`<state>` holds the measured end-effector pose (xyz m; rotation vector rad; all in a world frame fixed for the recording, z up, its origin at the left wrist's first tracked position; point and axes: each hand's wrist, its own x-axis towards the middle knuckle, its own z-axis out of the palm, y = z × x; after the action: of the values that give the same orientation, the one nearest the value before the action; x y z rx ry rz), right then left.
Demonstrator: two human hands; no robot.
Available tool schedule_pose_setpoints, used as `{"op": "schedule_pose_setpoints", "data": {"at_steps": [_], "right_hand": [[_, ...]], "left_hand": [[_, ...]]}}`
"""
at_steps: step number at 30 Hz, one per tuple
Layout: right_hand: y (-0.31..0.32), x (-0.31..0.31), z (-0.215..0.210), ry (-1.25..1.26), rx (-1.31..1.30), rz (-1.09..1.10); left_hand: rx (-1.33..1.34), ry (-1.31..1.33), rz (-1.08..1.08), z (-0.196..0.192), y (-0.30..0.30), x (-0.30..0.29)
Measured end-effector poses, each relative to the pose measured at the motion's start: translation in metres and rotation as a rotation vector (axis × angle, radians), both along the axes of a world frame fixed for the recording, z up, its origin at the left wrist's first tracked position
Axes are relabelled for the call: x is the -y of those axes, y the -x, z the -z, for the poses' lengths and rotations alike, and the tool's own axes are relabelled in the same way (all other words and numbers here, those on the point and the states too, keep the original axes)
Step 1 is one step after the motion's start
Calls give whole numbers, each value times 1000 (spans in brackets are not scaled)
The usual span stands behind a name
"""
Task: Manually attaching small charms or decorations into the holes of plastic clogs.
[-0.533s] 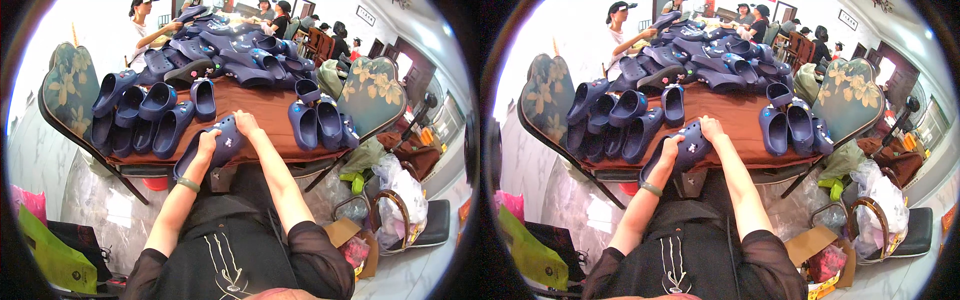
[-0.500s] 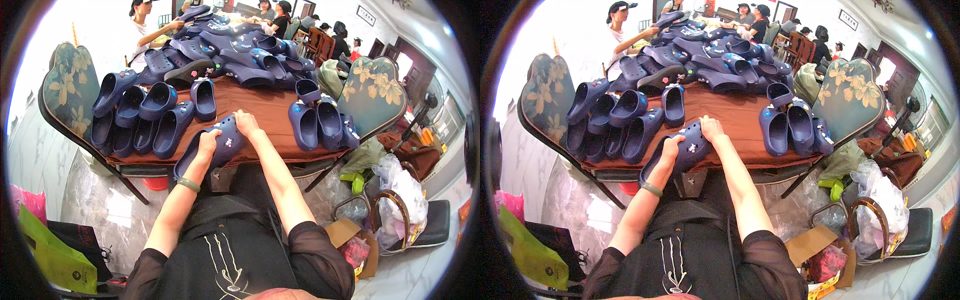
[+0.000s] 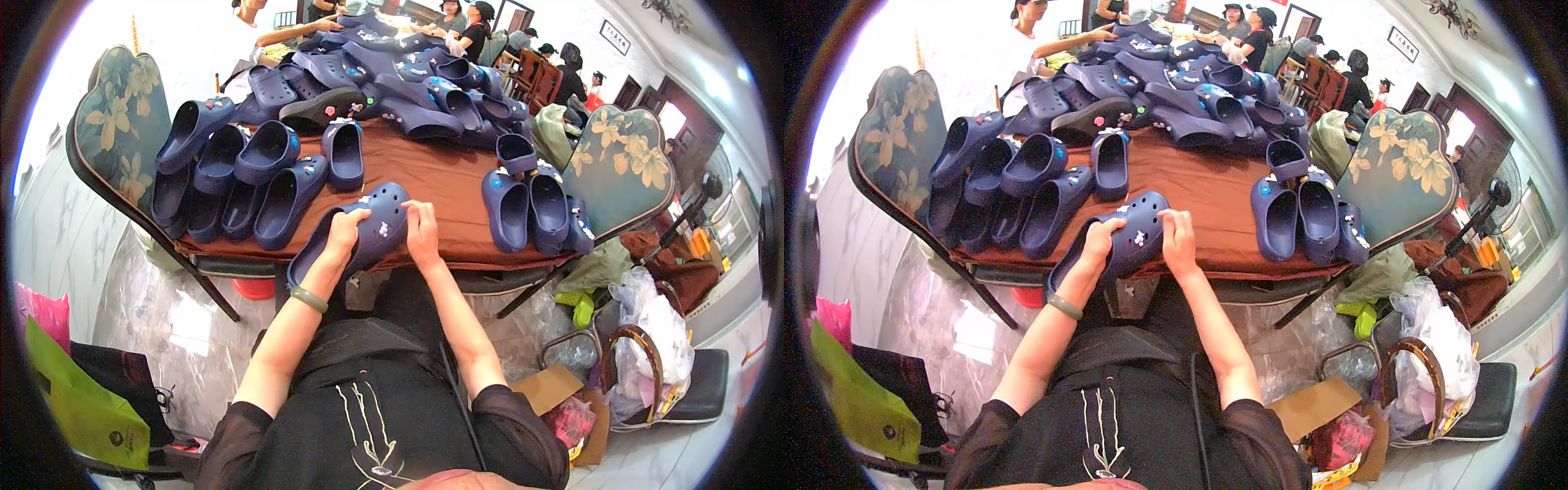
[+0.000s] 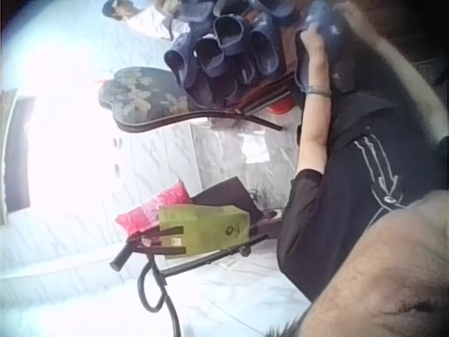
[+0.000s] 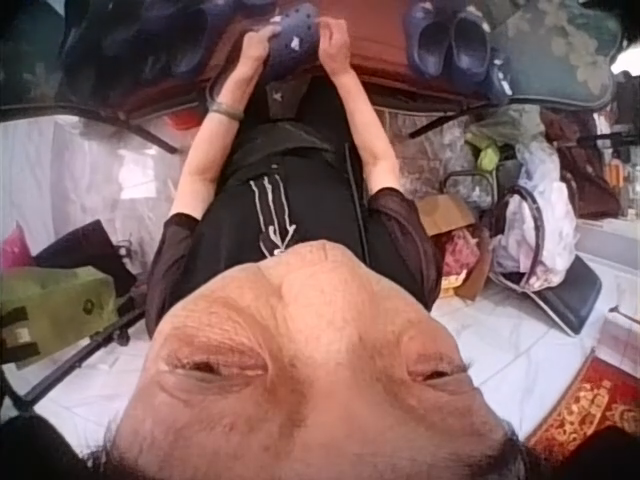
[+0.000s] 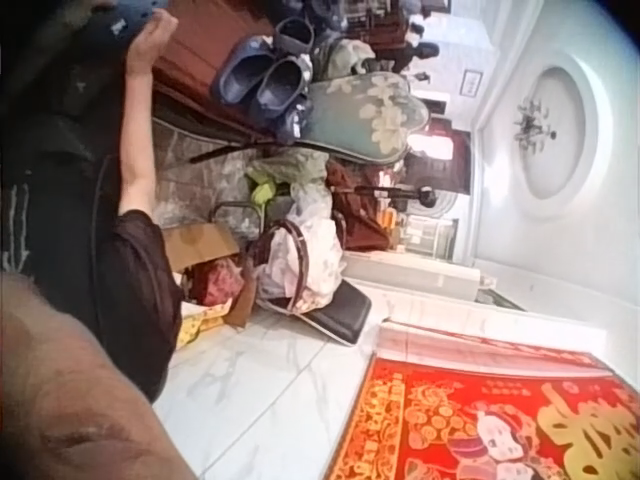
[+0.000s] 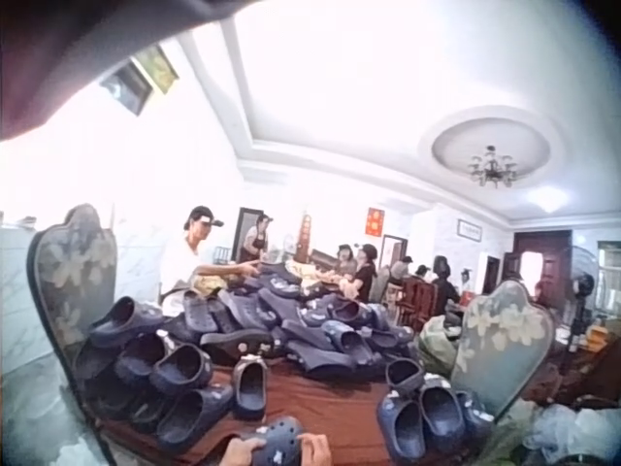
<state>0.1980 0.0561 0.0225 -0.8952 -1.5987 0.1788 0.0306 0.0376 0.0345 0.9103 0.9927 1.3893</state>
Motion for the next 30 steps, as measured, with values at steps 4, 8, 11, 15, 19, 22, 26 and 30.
{"op": "schedule_pose_setpoints", "data": {"at_steps": [4,8,11,15,19,22,26,30], "right_hand": [[16,30,8,-62,280,-64],[20,23,20,-109,223,-15],[25,17,25,-191,222,82],[30,15,24,-202,156,163],[28,6,14,-54,143,138],[32,-14,-2,208,50,93],[13,-49,-18,378,-341,-270],[17,-57,-30,260,0,-325]], "left_hand": [[-45,-92,-52,12,3,-7],[-8,-116,-50,19,1,-10],[106,-13,21,23,5,-12],[153,40,75,21,4,-6],[168,65,74,11,2,3],[327,-11,9,7,7,1],[426,-26,49,11,1,-12],[412,-94,-21,12,1,-12]]}}
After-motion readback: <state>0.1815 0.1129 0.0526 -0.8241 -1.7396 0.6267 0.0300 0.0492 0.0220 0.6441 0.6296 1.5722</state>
